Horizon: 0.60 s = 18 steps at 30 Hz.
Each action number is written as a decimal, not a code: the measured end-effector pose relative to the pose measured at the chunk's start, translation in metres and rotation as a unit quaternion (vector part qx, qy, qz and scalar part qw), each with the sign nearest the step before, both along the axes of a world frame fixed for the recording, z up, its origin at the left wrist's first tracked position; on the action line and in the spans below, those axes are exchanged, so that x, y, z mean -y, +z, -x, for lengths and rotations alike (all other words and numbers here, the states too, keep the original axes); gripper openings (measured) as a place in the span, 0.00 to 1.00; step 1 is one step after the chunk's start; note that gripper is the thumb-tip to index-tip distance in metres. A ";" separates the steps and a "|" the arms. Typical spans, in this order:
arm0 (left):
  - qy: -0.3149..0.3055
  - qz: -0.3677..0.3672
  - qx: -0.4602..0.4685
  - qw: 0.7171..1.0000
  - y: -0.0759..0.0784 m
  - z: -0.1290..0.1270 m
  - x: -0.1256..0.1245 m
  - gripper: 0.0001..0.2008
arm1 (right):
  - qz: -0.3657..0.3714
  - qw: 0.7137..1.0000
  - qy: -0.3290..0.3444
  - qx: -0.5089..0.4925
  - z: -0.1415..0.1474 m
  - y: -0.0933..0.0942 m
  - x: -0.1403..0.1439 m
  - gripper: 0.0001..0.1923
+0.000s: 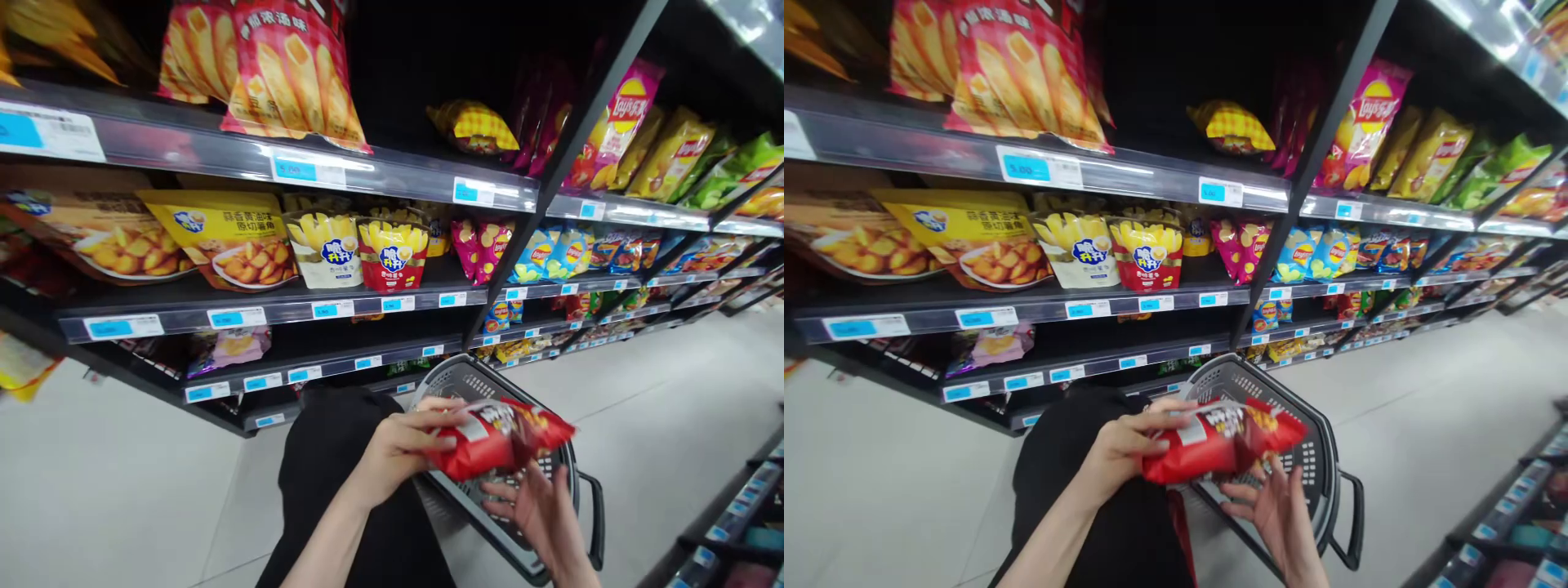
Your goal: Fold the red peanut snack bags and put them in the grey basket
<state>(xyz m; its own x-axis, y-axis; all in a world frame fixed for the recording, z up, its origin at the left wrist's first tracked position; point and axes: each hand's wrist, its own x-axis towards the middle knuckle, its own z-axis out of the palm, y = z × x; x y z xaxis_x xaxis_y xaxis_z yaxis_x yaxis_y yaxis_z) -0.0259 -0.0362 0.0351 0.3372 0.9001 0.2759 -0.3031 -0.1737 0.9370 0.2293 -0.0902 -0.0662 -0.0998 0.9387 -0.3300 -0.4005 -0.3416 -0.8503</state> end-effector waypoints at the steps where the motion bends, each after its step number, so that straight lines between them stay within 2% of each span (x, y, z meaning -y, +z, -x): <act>1: -0.033 -0.018 -0.019 0.999 0.004 0.002 0.001 0.04 | -0.007 0.999 0.009 -0.052 0.005 0.028 -0.006 0.42; 3: -0.067 -0.061 -0.050 0.995 0.010 0.007 0.002 0.03 | -0.020 0.996 0.005 -0.089 0.012 0.071 -0.015 0.40; 5: -0.046 -0.119 -0.081 0.989 0.012 0.013 0.002 0.03 | -0.026 0.997 0.027 -0.074 0.014 0.095 -0.023 0.34; 6: -0.011 -0.142 -0.094 0.985 0.012 0.016 0.002 0.04 | -0.034 0.997 0.030 -0.061 0.016 0.101 -0.027 0.30; 8: 0.078 -0.160 -0.104 0.978 0.009 0.019 0.000 0.06 | -0.057 0.997 0.010 -0.041 0.021 0.108 -0.033 0.24; 10: 0.124 -0.151 -0.093 0.976 0.006 0.021 0.000 0.07 | -0.089 0.995 -0.029 -0.045 0.029 0.113 -0.038 0.24; 13: 0.074 -0.146 -0.082 0.983 0.004 0.018 0.001 0.07 | -0.136 0.987 -0.059 -0.054 0.046 0.123 -0.044 0.26; 15: 0.046 -0.116 -0.059 0.990 0.004 0.015 0.004 0.07 | -0.154 0.984 -0.085 -0.036 0.059 0.129 -0.047 0.26; 16: 0.040 -0.082 -0.021 0.996 0.005 0.013 0.005 0.07 | -0.161 0.981 -0.102 -0.022 0.066 0.131 -0.048 0.25; 18: 0.014 0.007 0.107 0.994 0.005 0.009 0.007 0.20 | -0.182 0.974 -0.136 0.004 0.080 0.131 -0.049 0.24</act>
<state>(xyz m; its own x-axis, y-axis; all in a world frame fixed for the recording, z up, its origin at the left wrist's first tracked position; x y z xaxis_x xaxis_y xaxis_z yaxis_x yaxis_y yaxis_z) -0.0348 -0.0434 0.0404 0.2463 0.9129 0.3254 -0.4906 -0.1721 0.8542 0.1488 -0.0411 0.0652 0.1698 0.9850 0.0291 -0.4265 0.1001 -0.8989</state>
